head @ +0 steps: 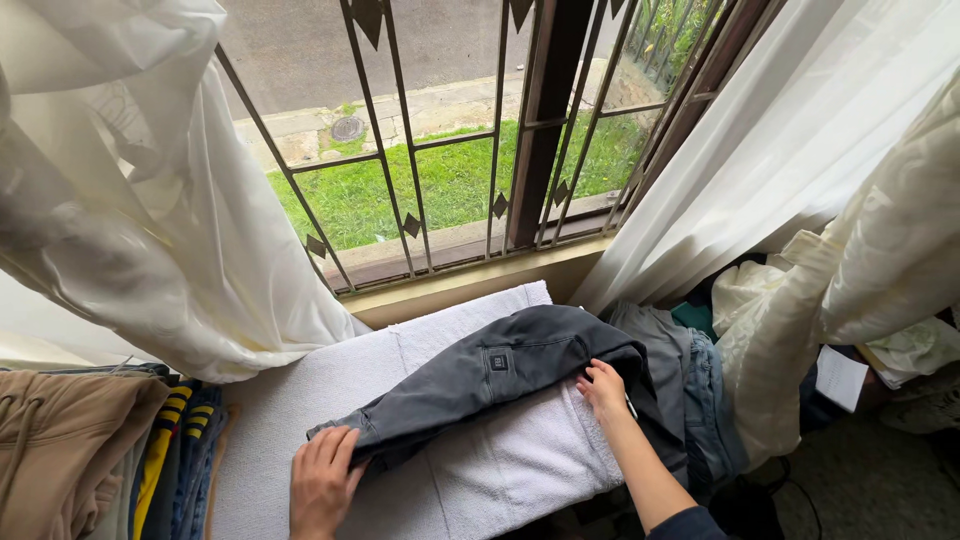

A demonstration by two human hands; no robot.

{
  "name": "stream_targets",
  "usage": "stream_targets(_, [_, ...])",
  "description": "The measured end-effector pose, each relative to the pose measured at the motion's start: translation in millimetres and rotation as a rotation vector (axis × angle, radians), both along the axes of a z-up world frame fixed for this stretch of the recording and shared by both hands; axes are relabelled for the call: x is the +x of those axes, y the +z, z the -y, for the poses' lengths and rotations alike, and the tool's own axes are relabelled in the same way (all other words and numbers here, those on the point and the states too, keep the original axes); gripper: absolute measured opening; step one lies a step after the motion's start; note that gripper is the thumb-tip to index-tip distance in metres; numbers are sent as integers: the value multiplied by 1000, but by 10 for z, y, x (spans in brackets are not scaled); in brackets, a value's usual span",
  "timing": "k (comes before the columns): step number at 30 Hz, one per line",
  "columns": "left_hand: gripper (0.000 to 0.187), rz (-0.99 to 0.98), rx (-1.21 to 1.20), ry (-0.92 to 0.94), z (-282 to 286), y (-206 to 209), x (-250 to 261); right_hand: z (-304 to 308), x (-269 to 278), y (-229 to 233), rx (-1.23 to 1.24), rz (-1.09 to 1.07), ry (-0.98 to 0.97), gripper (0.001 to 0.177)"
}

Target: The person folds two pairs of trousers by hand on a white surface, smoothing each garment before folding and placing them onto a stack of folded clothes.

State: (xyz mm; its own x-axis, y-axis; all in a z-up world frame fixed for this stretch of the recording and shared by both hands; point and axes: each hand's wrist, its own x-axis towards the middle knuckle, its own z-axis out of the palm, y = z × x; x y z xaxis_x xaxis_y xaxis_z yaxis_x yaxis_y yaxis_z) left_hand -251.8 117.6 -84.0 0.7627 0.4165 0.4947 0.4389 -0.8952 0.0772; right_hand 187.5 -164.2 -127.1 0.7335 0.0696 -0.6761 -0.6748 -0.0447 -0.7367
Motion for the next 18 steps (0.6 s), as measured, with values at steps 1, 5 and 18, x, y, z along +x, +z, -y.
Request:
stream_targets(1, [57,1,0,2,111,-13,-6,17,57,-48,0,1,2,43])
stream_targets(5, [66,175,133,529,475,-242,13,61,311,-309,-49,23,-15,30])
stream_targets(18, [53,1324,-1614,954,876,389,600,41,648,-223,-115,32,-1,34])
